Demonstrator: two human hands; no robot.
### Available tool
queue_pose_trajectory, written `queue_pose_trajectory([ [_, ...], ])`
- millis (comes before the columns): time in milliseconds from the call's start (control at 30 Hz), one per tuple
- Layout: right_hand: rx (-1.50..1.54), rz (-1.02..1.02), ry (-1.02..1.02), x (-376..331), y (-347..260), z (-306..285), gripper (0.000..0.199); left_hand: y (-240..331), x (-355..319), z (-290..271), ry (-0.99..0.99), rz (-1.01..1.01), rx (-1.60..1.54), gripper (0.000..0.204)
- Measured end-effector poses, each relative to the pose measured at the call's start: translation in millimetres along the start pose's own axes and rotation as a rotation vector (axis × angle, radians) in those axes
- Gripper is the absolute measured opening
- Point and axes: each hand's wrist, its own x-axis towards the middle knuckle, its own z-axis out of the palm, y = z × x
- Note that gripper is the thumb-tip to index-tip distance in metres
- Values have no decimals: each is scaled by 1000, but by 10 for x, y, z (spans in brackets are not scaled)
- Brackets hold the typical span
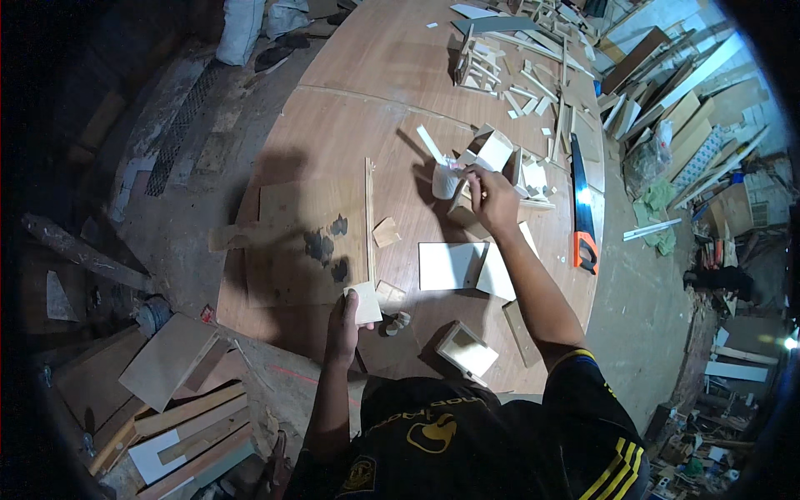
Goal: Assembling and gluing pieces of a small wooden model house structure.
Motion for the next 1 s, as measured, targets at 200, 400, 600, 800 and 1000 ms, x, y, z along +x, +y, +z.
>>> queue_pose_trajectory([
  [200,-5,93,13,-174,29,31,13,-12,323,146,-97,60,-8,32],
  [400,670,627,327,-224,237,56,27,5,1029,529,-209,89,-71,43],
  [600,1009,969,501,-275,393,-106,29,148,2206,1222,79,305,390,52],
  [800,1275,1258,612,-234,381,-352,27,356,2988,1964,348,623,941,67],
  [1000,1282,1321,607,-139,485,-497,27,19,3466,2313,452,442,968,68],
])
